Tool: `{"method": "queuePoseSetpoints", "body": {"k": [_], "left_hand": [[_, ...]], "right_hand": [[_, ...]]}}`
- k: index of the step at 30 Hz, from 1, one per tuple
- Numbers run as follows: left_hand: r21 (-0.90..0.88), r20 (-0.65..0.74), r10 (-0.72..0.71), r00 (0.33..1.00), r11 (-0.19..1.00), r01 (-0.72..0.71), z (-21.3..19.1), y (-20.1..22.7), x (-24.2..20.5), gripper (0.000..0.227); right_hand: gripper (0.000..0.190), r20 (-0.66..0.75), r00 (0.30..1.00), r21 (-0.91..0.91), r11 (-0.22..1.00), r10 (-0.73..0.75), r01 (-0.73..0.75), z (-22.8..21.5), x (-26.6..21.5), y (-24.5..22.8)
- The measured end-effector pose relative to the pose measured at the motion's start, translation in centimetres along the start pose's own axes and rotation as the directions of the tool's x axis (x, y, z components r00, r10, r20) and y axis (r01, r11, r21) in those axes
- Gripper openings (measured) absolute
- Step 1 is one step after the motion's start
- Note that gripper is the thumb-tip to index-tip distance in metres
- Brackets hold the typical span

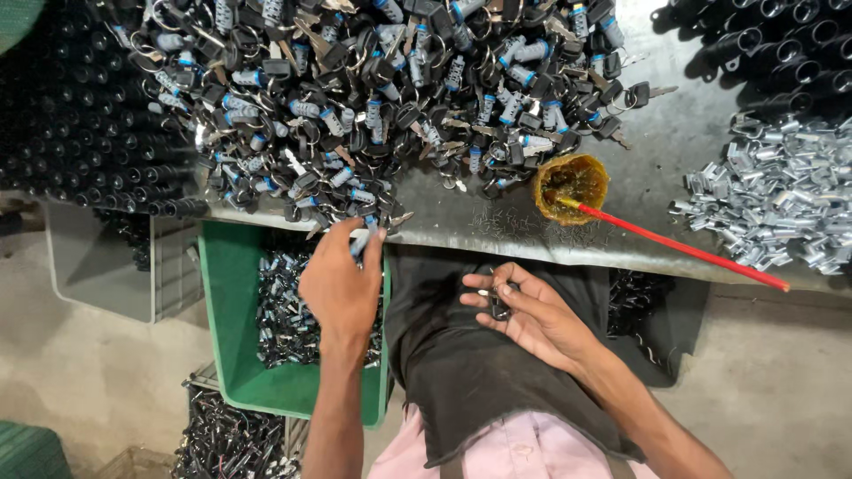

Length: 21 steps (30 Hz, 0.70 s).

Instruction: The person repeatedly picks small cylindrical key components from a green bin, applies a yellow substance with a red-handled brush, and inserts a metal key blade into each component. The finished assemblies are placed into a pile on the metal table.

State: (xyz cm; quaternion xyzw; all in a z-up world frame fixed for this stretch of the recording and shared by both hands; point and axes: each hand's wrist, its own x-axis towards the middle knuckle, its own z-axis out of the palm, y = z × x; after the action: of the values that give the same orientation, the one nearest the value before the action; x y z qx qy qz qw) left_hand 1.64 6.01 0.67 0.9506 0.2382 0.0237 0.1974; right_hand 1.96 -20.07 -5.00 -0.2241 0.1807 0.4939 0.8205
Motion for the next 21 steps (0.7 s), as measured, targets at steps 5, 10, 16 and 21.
{"method": "queuePoseSetpoints", "body": {"k": [5,10,16,21], "left_hand": [[-0.182,0.051,0.02,0.998,0.983,-0.01,2.0,1.3,0.7,0.023],[-0.237,0.038,0.061,0.997,0.97,-0.051,1.4,2.8,1.2,0.017],[-0.147,0.061,0.219,0.974,0.967,-0.208,1.4,2.7,3.4,0.045],[-0.078,0.162,0.159,0.974,0.986,-0.148,1.0,2.6,4.6,0.034]], "right_hand": [[0.011,-0.005,0.999,-0.008,0.999,-0.033,0.033,-0.4,0.0,0.2],[0.011,0.001,0.999,-0.013,0.999,-0.038,0.038,-0.5,0.0,0.1],[0.012,-0.02,0.999,-0.018,0.999,-0.039,0.039,-0.5,-0.1,0.2],[0.013,-0.027,0.998,-0.025,0.998,-0.055,0.054,-0.6,-0.3,0.1]]}}
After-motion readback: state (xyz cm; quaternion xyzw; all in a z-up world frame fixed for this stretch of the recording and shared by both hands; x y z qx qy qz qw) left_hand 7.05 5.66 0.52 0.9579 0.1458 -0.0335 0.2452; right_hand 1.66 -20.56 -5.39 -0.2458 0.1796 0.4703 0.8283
